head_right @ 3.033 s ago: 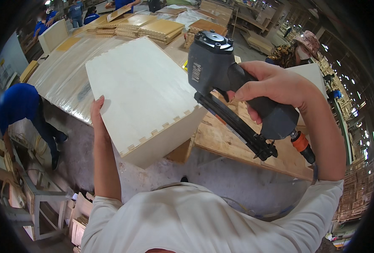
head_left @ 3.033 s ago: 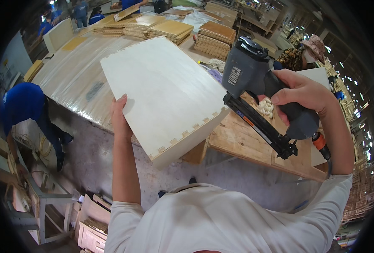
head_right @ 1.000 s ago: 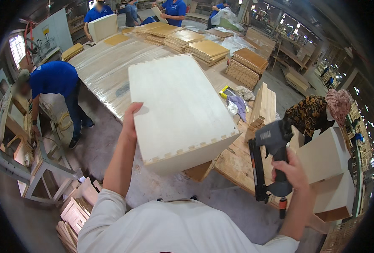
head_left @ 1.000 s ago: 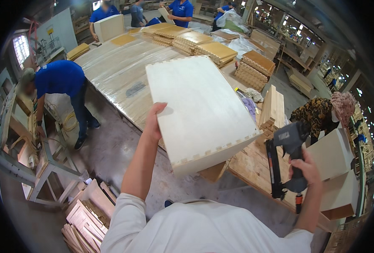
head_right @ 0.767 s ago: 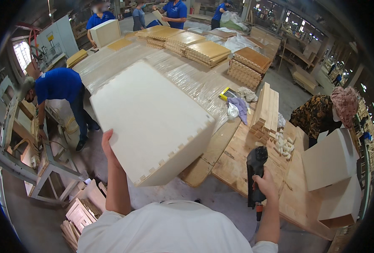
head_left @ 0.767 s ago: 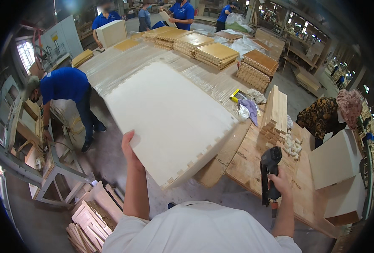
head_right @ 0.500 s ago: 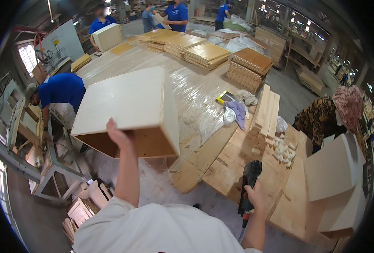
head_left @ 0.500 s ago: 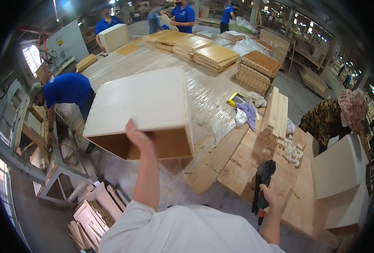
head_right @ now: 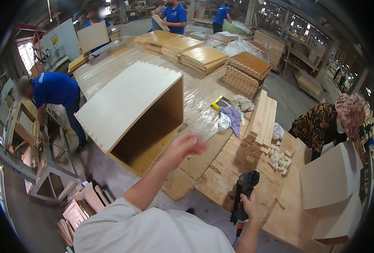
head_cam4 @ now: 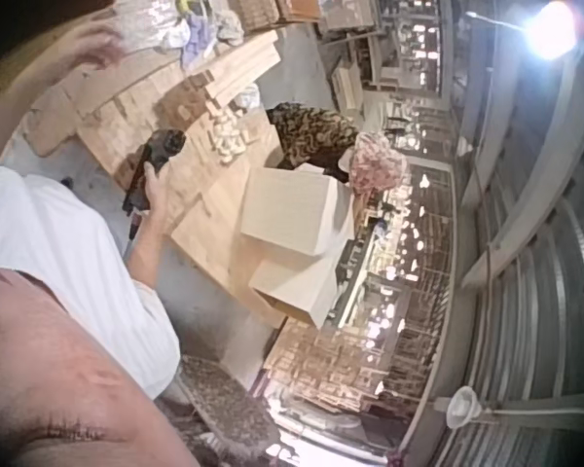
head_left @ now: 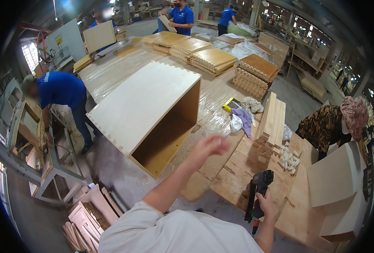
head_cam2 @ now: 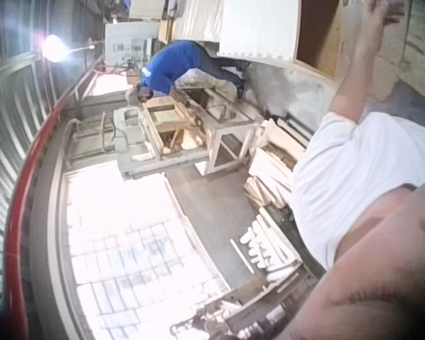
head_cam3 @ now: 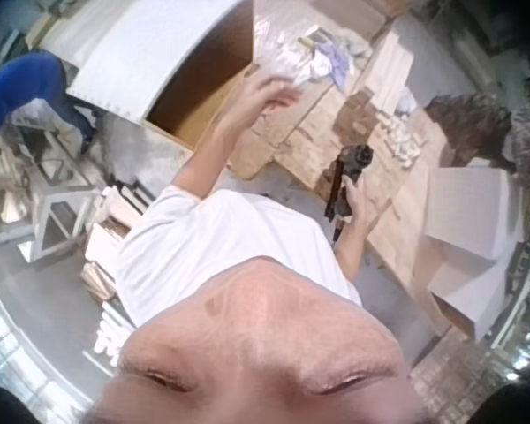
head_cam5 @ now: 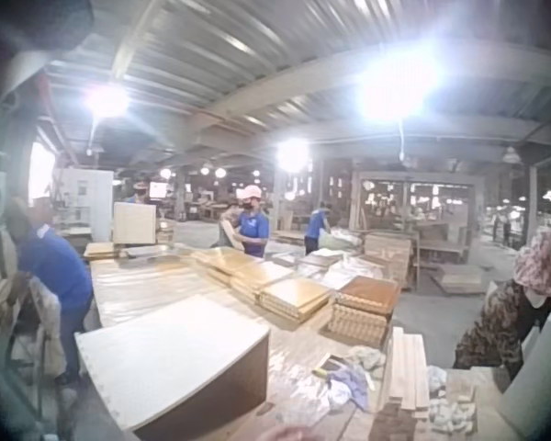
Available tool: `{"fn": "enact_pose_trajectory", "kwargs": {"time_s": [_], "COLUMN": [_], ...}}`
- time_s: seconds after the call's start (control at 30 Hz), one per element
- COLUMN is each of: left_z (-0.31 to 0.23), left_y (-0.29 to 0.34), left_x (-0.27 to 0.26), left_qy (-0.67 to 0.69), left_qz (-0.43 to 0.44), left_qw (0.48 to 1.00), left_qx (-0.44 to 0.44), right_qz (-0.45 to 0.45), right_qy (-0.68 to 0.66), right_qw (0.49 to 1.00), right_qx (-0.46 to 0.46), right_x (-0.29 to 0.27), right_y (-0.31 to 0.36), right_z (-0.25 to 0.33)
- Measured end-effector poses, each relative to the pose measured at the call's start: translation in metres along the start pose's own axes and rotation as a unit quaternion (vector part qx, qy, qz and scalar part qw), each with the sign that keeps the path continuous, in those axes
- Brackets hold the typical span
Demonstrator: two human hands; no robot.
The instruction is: The person assembles wooden boxes by attaching side panels to a base using a pneumatic nail gun. They repeatedly position the panels, secure them with nails, and wipe the edges with a cloth. The process is repeated for multiple units in a factory setting.
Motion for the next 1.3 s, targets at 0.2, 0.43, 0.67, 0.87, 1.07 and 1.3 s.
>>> {"fn": "enact_pose_trajectory", "kwargs": {"time_s": [0.2, 0.43, 0.67, 0.87, 1.07, 1.3], "left_z": [-0.163, -0.080, -0.059, 0.001, -0.062, -0.120], "left_y": [0.183, 0.230, 0.161, 0.057, 0.119, 0.211], "left_x": [-0.127, -0.237, -0.213, -0.056, -0.012, -0.199], "left_qy": [-0.067, -0.217, -0.162, -0.227, -0.316, -0.371], "left_qz": [-0.241, -0.392, -0.309, -0.055, 0.005, -0.428], "left_qw": [0.882, 0.855, 0.915, 0.956, 0.878, 0.726], "left_qx": [0.399, 0.261, 0.203, 0.178, 0.360, 0.389], "right_qz": [-0.002, -0.009, -0.001, 0.011, 0.004, 0.008], "right_qy": [-0.006, 0.055, 0.030, 0.018, 0.017, 0.044], "right_qw": [1.000, 0.998, 1.000, 1.000, 1.000, 0.999], "right_qx": [-0.020, 0.002, 0.002, -0.021, -0.023, -0.016], "right_x": [0.004, 0.018, 0.020, 0.027, 0.029, 0.033], "right_y": [0.001, 0.000, -0.001, -0.004, -0.001, 0.003], "right_z": [0.013, 0.031, 0.026, 0.032, 0.026, 0.034]}}
Point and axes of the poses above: each hand's wrist, its own y-axis away from the middle knuckle, its own x-axis out of the palm, z = x × y, the point moved 10 cm from there along -y, towards the middle knuckle, and after that the axes turned 8 degrees about -z, right-handed, at the moved point
